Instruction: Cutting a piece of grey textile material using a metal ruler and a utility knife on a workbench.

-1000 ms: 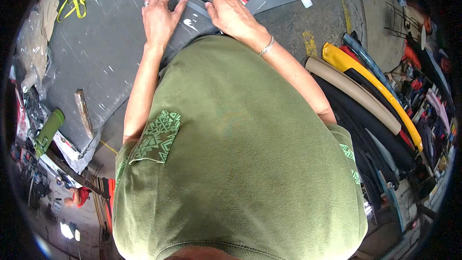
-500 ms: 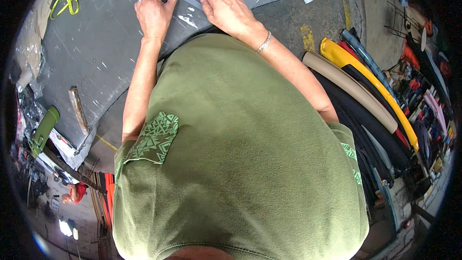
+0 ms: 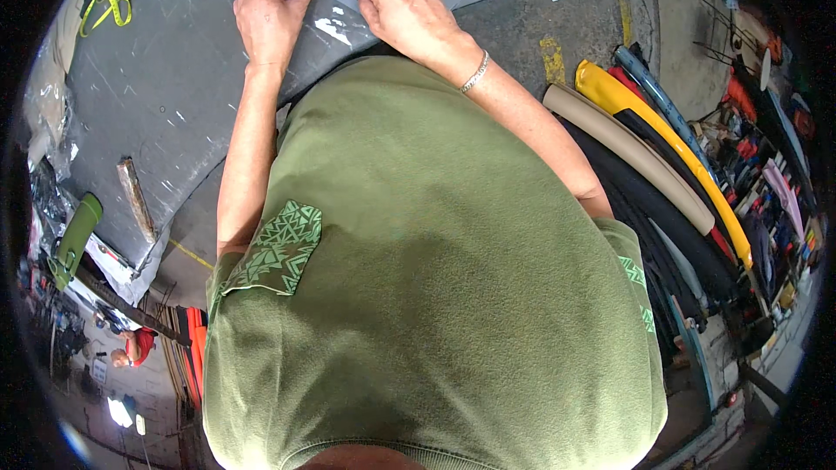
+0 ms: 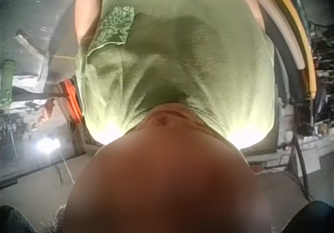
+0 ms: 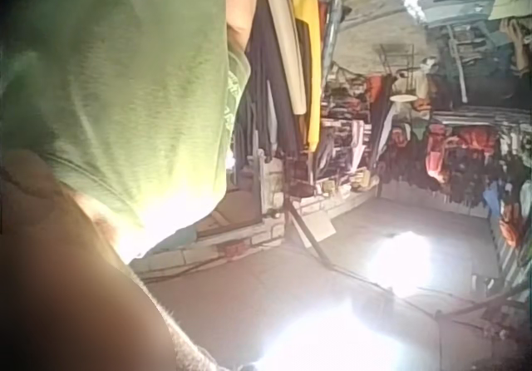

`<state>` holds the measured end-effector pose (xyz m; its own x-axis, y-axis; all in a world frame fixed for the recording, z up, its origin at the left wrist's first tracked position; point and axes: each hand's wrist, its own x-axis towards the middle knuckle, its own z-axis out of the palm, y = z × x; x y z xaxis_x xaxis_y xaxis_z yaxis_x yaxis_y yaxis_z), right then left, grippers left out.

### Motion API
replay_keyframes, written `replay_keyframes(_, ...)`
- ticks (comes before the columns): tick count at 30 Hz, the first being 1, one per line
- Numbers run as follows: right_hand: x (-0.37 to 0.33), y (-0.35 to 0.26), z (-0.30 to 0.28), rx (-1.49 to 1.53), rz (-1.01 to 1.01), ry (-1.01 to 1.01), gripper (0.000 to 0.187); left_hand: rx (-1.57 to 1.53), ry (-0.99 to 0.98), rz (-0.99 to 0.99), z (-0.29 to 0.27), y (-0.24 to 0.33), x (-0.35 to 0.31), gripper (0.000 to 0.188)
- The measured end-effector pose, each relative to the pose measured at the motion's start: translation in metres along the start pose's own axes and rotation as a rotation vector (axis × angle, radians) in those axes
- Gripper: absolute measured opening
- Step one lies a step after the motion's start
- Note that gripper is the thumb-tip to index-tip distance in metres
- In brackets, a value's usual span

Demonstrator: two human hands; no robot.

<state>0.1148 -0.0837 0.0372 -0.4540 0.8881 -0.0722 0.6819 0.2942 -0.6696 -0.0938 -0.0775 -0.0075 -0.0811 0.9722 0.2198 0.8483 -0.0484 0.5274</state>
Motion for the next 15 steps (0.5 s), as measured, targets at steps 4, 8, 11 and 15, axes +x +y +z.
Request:
replay_keyframes(4, -0.0011, -0.0032, -0.0007, -0.010, 0.010, -0.003, 0.040, 0.000, 0.000, -0.002, -0.0002, 0.0003, -0.0001, 0.010)
replay_keyframes(8, -0.0006, -0.0061, -0.0029, -0.021, 0.029, -0.029, 0.041, 0.030, -0.021, 0.010, -0.0013, 0.0000, -0.0005, 0.013)
replay_keyframes(11, -0.0012, -0.0072, -0.0023, -0.035, 0.037, -0.025, 0.043, 0.024, -0.034, 0.004, -0.0023, 0.0017, 0.0004, 0.012)
replay_keyframes(15, -0.0005, -0.0071, -0.0019, -0.036, 0.037, -0.029, 0.044, 0.026, -0.035, 0.017, -0.0050, 0.0047, 0.0016, 0.011)
